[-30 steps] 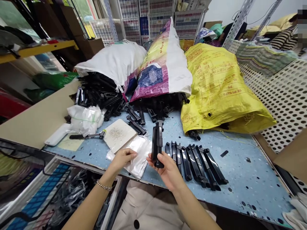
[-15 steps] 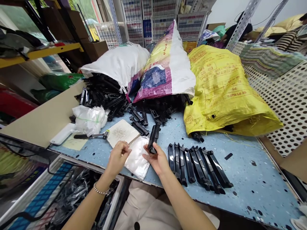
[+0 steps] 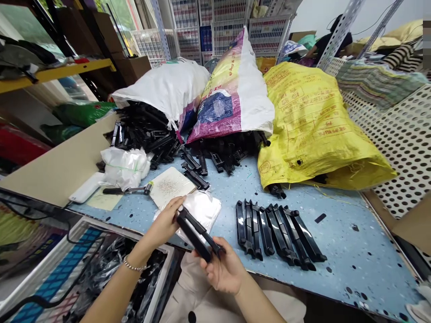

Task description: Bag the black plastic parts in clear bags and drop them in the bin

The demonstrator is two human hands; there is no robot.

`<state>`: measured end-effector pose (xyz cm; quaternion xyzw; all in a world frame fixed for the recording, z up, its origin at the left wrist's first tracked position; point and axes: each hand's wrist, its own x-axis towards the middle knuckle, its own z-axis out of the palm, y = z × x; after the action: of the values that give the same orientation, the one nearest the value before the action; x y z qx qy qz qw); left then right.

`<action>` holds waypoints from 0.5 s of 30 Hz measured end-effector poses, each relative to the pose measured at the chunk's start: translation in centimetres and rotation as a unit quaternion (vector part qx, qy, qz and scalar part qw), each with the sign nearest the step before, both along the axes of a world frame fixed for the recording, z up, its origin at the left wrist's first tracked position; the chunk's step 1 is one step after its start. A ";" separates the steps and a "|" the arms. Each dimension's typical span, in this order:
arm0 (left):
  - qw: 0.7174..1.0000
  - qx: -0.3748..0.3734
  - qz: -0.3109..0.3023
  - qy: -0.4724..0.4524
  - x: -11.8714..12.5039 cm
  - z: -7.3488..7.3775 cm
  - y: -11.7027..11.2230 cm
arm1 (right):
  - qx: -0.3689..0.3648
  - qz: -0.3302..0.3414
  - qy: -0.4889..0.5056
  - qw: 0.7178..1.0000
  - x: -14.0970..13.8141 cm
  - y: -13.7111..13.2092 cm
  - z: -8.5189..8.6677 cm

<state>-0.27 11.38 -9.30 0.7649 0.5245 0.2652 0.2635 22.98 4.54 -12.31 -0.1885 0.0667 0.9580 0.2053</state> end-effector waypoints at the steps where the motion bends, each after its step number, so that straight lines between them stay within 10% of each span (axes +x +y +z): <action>1: 1.000 0.005 0.000 0.009 0.1 0.3 -0.5 | -0.012 -0.008 0.007 1.000 -0.3 0.5 0.0; 15: 0.982 0.021 -0.188 -0.014 5.4 2.2 -6.5 | 0.092 -0.173 -0.152 0.969 -0.7 1.3 1.6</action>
<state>5.14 4.85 -7.14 0.8515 0.3618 0.2328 0.2996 22.32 5.88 -10.74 -0.2980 -0.0219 0.8702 0.3917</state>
